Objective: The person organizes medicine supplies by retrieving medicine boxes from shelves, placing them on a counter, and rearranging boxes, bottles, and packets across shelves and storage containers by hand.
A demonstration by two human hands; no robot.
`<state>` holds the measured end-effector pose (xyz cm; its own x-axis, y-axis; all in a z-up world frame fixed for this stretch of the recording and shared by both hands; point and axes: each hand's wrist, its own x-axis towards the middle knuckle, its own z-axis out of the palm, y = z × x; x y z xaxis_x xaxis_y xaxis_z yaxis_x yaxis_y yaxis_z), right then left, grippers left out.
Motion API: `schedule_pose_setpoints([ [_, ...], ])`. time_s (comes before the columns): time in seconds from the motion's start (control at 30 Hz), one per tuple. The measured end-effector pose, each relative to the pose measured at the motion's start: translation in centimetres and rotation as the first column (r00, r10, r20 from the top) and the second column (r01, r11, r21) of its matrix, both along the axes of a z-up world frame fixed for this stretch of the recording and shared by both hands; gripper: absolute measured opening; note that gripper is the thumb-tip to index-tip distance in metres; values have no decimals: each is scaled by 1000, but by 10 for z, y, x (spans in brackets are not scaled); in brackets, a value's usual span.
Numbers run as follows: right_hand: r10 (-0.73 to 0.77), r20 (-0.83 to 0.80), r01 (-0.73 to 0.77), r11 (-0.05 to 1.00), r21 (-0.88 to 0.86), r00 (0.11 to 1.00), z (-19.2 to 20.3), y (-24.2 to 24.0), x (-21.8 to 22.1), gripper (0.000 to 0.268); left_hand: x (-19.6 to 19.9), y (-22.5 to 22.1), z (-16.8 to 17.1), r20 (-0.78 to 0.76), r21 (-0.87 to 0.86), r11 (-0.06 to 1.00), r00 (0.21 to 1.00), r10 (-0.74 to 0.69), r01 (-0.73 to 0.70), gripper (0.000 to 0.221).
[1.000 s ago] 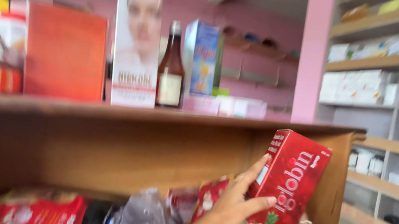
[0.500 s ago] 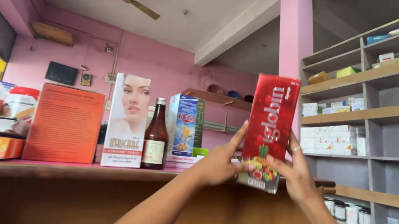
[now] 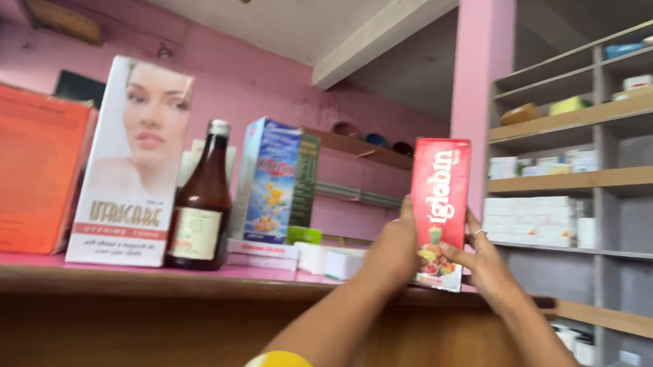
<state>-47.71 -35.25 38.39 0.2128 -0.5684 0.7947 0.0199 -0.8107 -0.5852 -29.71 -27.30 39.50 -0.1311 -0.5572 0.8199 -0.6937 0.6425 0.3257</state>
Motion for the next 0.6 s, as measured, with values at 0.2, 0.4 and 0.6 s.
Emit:
schedule_pose_setpoints([
  [0.2, -32, -150, 18, 995, -95, 988, -7, -70, 24, 94, -4, -66, -15, 115, -133, 956, 954, 277, -262, 83],
  [0.4, -390, -343, 349, 920, -177, 855, -18, -80, 19, 61, -6, -48, -6, 231, 78, 933, 917, 326, -352, 94],
  [0.6, -461, -353, 475, 878, -50, 814, -34, -11, 28, 48, 1, -1, -16, 339, 58, 923, 877, 341, -381, 71],
])
